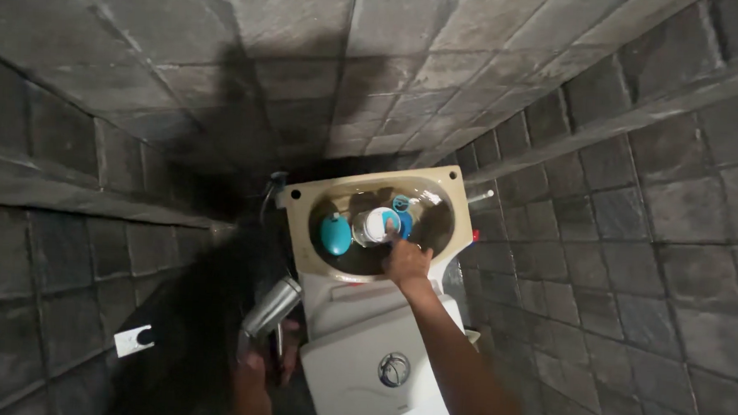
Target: Clean the inside of a toilet tank and bowl using a brush and water sprayer
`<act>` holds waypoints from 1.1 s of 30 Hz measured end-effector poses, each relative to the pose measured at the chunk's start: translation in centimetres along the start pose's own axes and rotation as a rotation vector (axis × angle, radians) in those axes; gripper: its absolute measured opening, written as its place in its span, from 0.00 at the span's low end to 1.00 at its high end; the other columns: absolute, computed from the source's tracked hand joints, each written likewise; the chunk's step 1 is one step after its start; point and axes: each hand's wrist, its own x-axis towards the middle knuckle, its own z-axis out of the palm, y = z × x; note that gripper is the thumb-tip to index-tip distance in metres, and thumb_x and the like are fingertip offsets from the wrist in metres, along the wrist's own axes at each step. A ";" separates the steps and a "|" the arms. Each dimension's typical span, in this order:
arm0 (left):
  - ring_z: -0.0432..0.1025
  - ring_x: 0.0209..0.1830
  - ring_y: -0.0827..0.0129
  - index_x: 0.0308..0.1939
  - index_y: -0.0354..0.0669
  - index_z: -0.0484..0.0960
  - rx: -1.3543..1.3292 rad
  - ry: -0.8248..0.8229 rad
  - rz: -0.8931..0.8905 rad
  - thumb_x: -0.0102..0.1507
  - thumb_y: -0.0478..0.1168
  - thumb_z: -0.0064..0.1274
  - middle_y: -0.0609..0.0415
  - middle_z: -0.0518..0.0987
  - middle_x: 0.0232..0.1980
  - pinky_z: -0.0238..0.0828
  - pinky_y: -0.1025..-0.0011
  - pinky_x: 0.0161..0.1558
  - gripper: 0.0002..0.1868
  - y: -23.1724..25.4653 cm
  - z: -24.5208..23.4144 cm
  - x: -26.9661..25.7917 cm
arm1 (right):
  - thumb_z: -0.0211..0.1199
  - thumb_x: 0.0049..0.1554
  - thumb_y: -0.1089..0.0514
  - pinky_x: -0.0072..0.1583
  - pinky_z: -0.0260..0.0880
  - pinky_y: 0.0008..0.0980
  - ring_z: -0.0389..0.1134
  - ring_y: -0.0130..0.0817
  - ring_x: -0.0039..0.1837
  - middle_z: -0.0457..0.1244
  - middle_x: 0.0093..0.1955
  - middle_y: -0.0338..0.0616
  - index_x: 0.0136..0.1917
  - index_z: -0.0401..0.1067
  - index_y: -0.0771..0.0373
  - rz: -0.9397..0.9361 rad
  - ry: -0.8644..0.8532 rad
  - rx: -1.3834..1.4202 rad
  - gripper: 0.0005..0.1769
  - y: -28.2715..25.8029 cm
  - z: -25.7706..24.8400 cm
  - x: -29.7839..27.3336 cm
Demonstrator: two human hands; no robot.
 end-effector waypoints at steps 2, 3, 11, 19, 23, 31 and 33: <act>0.66 0.17 0.72 0.61 0.28 0.72 -0.193 -0.277 -0.011 0.54 0.83 0.51 0.51 0.73 0.27 0.57 0.76 0.17 0.59 -5.2 -5.1 2.4 | 0.62 0.55 0.53 0.68 0.57 0.52 0.71 0.47 0.60 0.71 0.53 0.45 0.79 0.52 0.32 -0.001 -0.023 -0.001 0.43 0.0 0.2 0.6; 0.74 0.22 0.68 0.70 0.23 0.64 -0.386 -0.558 -0.030 0.51 0.83 0.62 0.45 0.79 0.36 0.66 0.76 0.20 0.69 -7.8 -7.6 3.6 | 0.64 0.57 0.50 0.68 0.58 0.53 0.72 0.46 0.61 0.71 0.55 0.44 0.77 0.58 0.40 0.005 -0.049 -0.003 0.36 0.2 0.3 0.8; 0.76 0.27 0.61 0.56 0.31 0.80 0.006 0.068 -0.286 0.49 0.75 0.49 0.42 0.85 0.39 0.73 0.65 0.24 0.52 -0.7 -3.8 0.3 | 0.65 0.55 0.51 0.78 0.47 0.57 0.68 0.41 0.69 0.69 0.62 0.43 0.60 0.74 0.55 0.022 -0.066 0.075 0.19 0.7 0.4 2.1; 0.70 0.18 0.68 0.49 0.33 0.85 0.223 0.103 -0.206 0.61 0.67 0.43 0.50 0.79 0.26 0.58 0.73 0.17 0.38 5.1 0.2 2.9 | 0.60 0.54 0.50 0.76 0.48 0.63 0.71 0.45 0.64 0.71 0.59 0.45 0.57 0.77 0.55 0.061 -0.011 0.097 0.19 0.8 0.6 2.7; 0.63 0.17 0.69 0.47 0.41 0.82 0.415 -0.002 -0.509 0.66 0.58 0.36 0.51 0.74 0.27 0.58 0.69 0.18 0.27 8.2 1.9 7.8 | 0.58 0.53 0.50 0.73 0.50 0.66 0.68 0.50 0.65 0.67 0.62 0.46 0.71 0.54 0.41 0.041 -0.004 0.179 0.33 0.6 0.5 1.4; 0.52 0.11 0.79 0.48 0.37 0.79 0.368 -0.290 -0.350 0.69 0.49 0.38 0.56 0.72 0.24 0.42 0.78 0.13 0.20 9.5 -0.3 11.6 | 0.53 0.57 0.53 0.72 0.55 0.65 0.71 0.44 0.61 0.69 0.57 0.47 0.83 0.44 0.25 0.123 -0.069 0.206 0.45 -1.2 -0.6 0.2; 0.55 0.13 0.76 0.34 0.44 0.77 0.611 -0.243 -0.381 0.71 0.49 0.36 0.59 0.68 0.20 0.47 0.72 0.18 0.19 12.6 1.3 11.9 | 0.48 0.58 0.52 0.69 0.57 0.57 0.72 0.43 0.56 0.70 0.51 0.42 0.81 0.45 0.18 0.141 0.013 0.248 0.42 -1.0 0.8 0.7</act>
